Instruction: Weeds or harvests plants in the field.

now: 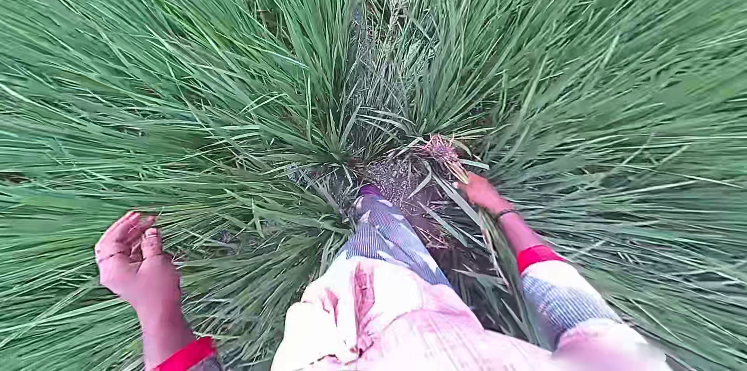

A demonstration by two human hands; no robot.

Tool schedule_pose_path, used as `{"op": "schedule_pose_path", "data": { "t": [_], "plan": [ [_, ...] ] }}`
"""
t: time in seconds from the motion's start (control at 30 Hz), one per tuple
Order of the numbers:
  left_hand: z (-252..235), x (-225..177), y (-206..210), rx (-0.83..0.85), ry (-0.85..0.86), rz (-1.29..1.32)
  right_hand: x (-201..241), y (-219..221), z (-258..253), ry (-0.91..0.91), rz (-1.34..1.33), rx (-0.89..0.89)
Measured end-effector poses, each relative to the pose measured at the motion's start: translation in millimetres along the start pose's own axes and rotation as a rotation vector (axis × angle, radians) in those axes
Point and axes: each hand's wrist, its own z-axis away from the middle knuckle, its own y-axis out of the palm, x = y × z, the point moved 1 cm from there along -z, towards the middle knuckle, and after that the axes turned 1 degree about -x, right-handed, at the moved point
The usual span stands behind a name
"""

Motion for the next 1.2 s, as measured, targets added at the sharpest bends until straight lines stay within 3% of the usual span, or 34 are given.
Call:
{"op": "schedule_pose_path", "data": {
  "t": [0.17, 0.37, 0.7, 0.9, 1.0, 1.1, 1.2],
  "plan": [
    [50.2, -12.5, -26.7, 0.089, 0.006, -0.031, -16.9, 15.6, 52.0, -0.016, 0.038, 0.036],
    [46.1, -33.6, -32.6, 0.219, 0.007, -0.073, -21.4, 22.3, 81.3, 0.042, 0.148, 0.079],
    [9.5, -41.4, 7.4, 0.292, 0.154, -0.025, -67.1, 41.4, 50.1, 0.102, 0.159, 0.019],
    [14.8, -123.7, 86.7, 0.8, 0.372, -0.004, -54.3, 17.0, 112.7, 0.1, -0.017, 0.1],
    [28.3, -164.8, 146.9, 1.304, 0.3, -0.106, -13.3, -5.7, 112.7, 0.054, -0.032, 0.076],
    [66.0, -157.7, 230.6, 1.791, 0.306, -0.274, 21.4, -6.1, 76.7, 0.008, -0.013, 0.083],
    [117.8, -115.9, 303.2, 1.978, 0.269, -0.505, 30.7, 36.4, 7.9, 0.004, -0.116, 0.218]
  ]
}}
